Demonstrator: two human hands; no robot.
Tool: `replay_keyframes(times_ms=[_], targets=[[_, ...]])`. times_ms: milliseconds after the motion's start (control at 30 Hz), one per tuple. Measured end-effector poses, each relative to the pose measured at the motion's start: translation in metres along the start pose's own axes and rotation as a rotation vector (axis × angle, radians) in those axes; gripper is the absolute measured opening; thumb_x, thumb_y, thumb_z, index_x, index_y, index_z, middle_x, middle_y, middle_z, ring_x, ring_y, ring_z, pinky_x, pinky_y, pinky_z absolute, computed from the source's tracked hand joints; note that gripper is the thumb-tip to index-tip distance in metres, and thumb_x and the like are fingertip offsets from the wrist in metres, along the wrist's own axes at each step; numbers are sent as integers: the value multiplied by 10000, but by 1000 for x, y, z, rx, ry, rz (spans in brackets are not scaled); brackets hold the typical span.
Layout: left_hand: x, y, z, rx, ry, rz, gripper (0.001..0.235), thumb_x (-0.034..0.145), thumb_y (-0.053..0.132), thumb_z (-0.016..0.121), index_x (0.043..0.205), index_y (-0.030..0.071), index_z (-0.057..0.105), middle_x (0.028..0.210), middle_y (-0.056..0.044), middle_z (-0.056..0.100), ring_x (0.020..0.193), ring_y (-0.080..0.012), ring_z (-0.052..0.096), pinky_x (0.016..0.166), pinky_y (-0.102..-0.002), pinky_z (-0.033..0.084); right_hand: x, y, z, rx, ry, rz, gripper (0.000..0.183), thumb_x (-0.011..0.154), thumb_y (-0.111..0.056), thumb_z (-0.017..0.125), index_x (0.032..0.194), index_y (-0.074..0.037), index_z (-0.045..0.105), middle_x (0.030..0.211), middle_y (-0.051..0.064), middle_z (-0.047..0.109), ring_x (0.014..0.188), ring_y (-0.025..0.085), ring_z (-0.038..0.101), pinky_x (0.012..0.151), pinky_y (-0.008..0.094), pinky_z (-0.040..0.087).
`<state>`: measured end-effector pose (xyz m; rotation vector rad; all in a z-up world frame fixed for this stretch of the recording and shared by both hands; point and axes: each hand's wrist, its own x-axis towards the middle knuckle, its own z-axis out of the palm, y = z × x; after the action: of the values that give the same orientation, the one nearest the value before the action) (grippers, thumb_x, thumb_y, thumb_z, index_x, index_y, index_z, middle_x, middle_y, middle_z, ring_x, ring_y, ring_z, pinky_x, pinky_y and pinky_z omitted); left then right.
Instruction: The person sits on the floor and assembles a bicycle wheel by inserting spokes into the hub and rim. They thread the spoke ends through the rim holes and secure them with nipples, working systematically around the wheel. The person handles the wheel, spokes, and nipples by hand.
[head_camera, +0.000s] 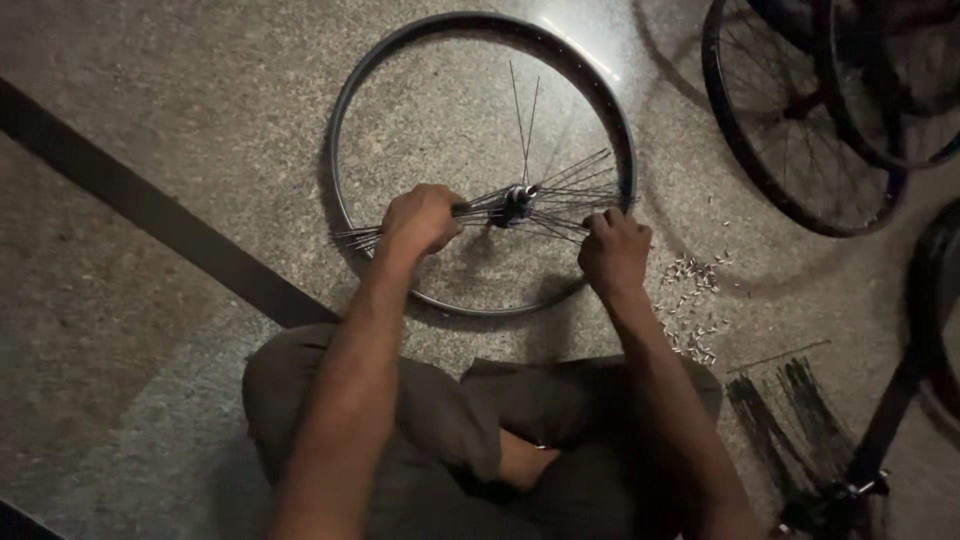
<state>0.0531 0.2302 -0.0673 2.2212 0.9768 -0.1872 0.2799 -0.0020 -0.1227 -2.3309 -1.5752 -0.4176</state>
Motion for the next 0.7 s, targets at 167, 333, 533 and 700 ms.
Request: replay_keyframes(times_ms=[167,333,533,700], targets=[[1,-2,6,50,18,-1,271,824,246,719,1088,223,775,1047,-142,748,1010,-363,709,895,-482,556,29,8,-24,-54,149,-57,103,795,-85,676,854,-167,657,893,66,628,867,299,624,874,498,428],[7,-4,14,71,110,10,265,836,244,703,1085,189,774,1064,-160,739,1024,-384,696,895,-505,546,16,-10,-47,122,-397,93,133,859,-111,637,980,-116,692,950,131,669,897,386,666,759,528,523],[8,-4,7,68,84,-12,286,871,183,637,1115,225,781,1112,-151,740,1059,-380,692,926,-497,545,-9,-76,-38,200,-241,79,403,809,-389,780,1052,-82,685,1015,184,680,938,414,638,794,542,484],[0,4,2,27,89,-13,319,849,249,673,1159,239,746,1133,-157,718,1073,-370,679,922,-499,531,34,-78,-7,220,37,3,434,824,-318,738,1157,-61,630,1063,184,668,1005,383,616,847,525,440]])
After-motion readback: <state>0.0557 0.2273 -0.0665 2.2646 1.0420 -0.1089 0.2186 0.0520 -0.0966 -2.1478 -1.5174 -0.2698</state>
